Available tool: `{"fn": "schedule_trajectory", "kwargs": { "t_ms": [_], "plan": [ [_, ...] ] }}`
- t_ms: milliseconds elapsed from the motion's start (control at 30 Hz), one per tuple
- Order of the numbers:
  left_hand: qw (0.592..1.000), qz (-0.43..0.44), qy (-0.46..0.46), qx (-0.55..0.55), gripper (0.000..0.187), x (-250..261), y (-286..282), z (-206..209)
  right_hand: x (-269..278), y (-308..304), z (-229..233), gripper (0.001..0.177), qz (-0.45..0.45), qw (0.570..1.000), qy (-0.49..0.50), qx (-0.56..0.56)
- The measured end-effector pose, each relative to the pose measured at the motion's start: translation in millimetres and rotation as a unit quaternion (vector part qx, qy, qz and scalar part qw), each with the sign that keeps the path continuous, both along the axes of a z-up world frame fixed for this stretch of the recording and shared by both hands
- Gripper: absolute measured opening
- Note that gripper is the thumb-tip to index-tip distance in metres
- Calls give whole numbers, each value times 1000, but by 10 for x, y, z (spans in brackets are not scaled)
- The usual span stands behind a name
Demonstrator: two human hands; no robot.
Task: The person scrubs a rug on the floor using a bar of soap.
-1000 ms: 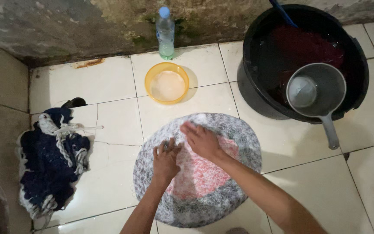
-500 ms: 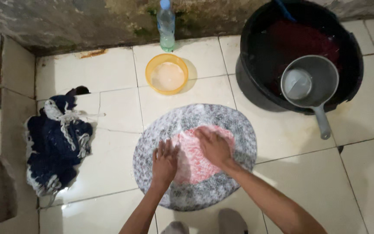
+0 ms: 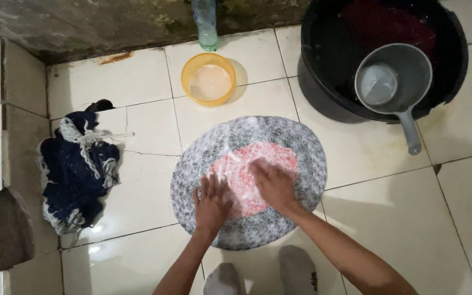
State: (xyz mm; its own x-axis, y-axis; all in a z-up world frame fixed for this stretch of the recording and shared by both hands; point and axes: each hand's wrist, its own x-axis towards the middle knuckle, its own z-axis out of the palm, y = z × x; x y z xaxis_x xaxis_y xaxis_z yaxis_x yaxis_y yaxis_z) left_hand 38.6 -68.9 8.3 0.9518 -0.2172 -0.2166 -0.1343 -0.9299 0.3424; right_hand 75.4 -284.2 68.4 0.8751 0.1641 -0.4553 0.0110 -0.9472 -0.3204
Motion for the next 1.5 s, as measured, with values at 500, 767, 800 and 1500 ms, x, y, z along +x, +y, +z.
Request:
{"fn": "schedule_trajectory", "kwargs": {
  "t_ms": [500, 767, 800, 1500],
  "plan": [
    [998, -36, -50, 14, 67, -221, 33, -155, -144, -438, -514, 46, 48, 980, -187, -52],
    [998, -25, -23, -44, 86, -299, 54, 105, -552, -446, -673, 45, 56, 967, -247, 7],
    [998, -25, -30, -50, 88, -293, 48, 77, -488, -456, -688, 49, 53, 979, -193, -32],
    [994, -39, 101, 30, 115, 318, -9, 163, -651, -361, -492, 52, 242, 948, -204, -13]
  ]
}}
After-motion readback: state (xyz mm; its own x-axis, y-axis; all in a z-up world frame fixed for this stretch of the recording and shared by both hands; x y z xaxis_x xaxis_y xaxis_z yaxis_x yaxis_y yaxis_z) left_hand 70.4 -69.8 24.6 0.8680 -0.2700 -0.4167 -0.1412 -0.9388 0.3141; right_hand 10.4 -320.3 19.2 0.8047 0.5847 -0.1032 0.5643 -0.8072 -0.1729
